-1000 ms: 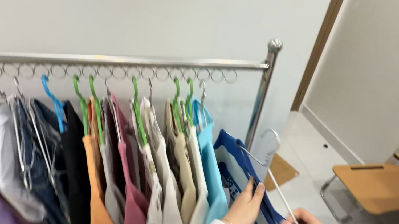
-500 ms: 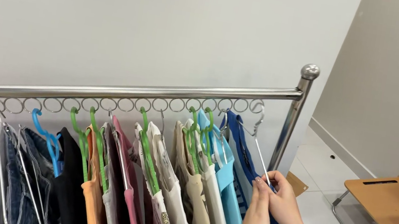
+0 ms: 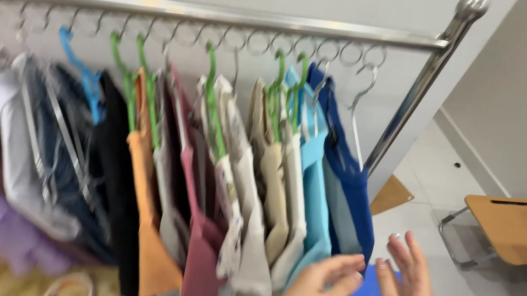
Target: The person picks up folded clothes from a table, unfolds them, and places them onto hangers. They then hang the clothes on a metal clothing rack. The person handles several different shirts and garments one by one.
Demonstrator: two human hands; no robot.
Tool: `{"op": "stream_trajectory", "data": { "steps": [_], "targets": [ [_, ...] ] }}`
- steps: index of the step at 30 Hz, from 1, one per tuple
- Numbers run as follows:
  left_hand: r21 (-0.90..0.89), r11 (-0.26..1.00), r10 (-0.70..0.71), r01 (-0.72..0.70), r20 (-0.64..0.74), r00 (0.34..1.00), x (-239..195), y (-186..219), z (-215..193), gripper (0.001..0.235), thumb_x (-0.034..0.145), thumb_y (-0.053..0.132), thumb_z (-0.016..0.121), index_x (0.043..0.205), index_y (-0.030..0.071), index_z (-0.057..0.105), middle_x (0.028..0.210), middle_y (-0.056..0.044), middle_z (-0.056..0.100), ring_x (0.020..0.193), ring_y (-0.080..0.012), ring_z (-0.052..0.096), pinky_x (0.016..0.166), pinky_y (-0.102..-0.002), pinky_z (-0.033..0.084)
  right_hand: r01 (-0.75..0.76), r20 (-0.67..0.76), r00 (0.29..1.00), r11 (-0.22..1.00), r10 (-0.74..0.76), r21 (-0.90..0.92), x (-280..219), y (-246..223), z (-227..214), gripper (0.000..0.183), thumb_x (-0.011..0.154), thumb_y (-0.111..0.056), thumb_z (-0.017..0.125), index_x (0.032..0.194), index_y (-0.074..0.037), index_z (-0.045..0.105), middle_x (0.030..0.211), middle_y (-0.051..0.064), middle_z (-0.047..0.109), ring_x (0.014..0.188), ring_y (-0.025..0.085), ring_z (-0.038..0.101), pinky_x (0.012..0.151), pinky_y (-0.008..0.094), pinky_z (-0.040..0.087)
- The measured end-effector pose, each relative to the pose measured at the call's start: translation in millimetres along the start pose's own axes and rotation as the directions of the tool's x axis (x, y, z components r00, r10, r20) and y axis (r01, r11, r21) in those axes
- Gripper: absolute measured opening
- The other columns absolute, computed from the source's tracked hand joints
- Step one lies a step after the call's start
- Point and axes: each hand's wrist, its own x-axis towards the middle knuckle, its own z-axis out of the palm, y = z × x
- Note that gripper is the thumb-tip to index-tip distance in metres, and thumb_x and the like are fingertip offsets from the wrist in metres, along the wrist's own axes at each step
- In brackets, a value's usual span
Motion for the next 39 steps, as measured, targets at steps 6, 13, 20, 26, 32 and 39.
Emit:
{"op": "stream_trajectory", "data": {
  "steps": [6,13,20,26,32,39],
  "targets": [
    [0.159,0.975,0.208,-0.156,-0.405,0.89,-124,41,-40,0.026,0.101,0.021,0.06,0.116,0.009,0.078,0.114,-0.002,0.083,0.111,-0.0111,0.075,0.101,-0.026,0.056,0.107,0.148,0.982,0.992,-0.115,0.063,-56,-23,-48,0.024,0.108,0.003,0.054,0.131,0.007,0.061,0.107,0.027,0.072,0.091,0.034,0.072,0.094,0.038,0.06],
    [0.052,0.996,0.002,0.067,-0.81,0.587,-274,6,-51,0.03,0.097,0.02,0.063,0.121,0.008,0.078,0.119,-0.009,0.086,0.116,-0.0136,0.081,0.103,-0.024,0.059,0.002,0.431,0.902,0.999,-0.023,0.049,-113,21,-57,0.018,0.11,0.001,0.057,0.124,0.01,0.065,0.093,0.026,0.069,0.09,0.034,0.071,0.085,0.042,0.063],
    [0.199,0.98,0.196,0.009,-0.969,0.15,-428,7,-47,0.029,0.099,0.019,0.064,0.121,0.005,0.077,0.118,-0.01,0.084,0.11,-0.0169,0.079,0.103,-0.029,0.058,-0.086,0.761,0.648,0.989,-0.037,0.12,-162,22,13,0.019,0.108,-0.002,0.059,0.123,0.005,0.067,0.093,0.024,0.071,0.088,0.029,0.07,0.086,0.038,0.06],
    [0.121,0.992,0.123,0.023,-0.957,-0.261,-538,29,-3,0.03,0.098,0.016,0.063,0.121,0.002,0.076,0.119,-0.012,0.083,0.113,-0.0194,0.079,0.104,-0.029,0.057,-0.133,0.897,0.438,0.982,-0.062,0.132,-220,-4,65,0.019,0.109,-0.003,0.058,0.125,0.004,0.066,0.094,0.022,0.071,0.086,0.029,0.069,0.086,0.036,0.059],
    [0.059,0.998,0.047,-0.012,-0.887,-0.459,-610,39,38,0.032,0.099,0.012,0.06,0.125,0.0,0.073,0.123,-0.014,0.081,0.116,-0.0222,0.078,0.107,-0.03,0.056,-0.212,0.954,0.297,0.972,-0.032,0.098,-283,-23,92,0.02,0.109,-0.003,0.056,0.126,0.005,0.065,0.094,0.023,0.069,0.092,0.031,0.069,0.086,0.038,0.059],
    [0.099,0.991,0.039,-0.088,-0.855,-0.517,-700,42,57,0.033,0.099,0.011,0.061,0.125,-0.005,0.072,0.122,-0.02,0.08,0.115,-0.0266,0.076,0.107,-0.034,0.058,-0.267,0.972,0.234,0.96,-0.023,0.087,-368,-36,97,0.019,0.108,-0.003,0.057,0.123,0.005,0.065,0.093,0.023,0.068,0.094,0.03,0.07,0.089,0.041,0.061]
  ]
}}
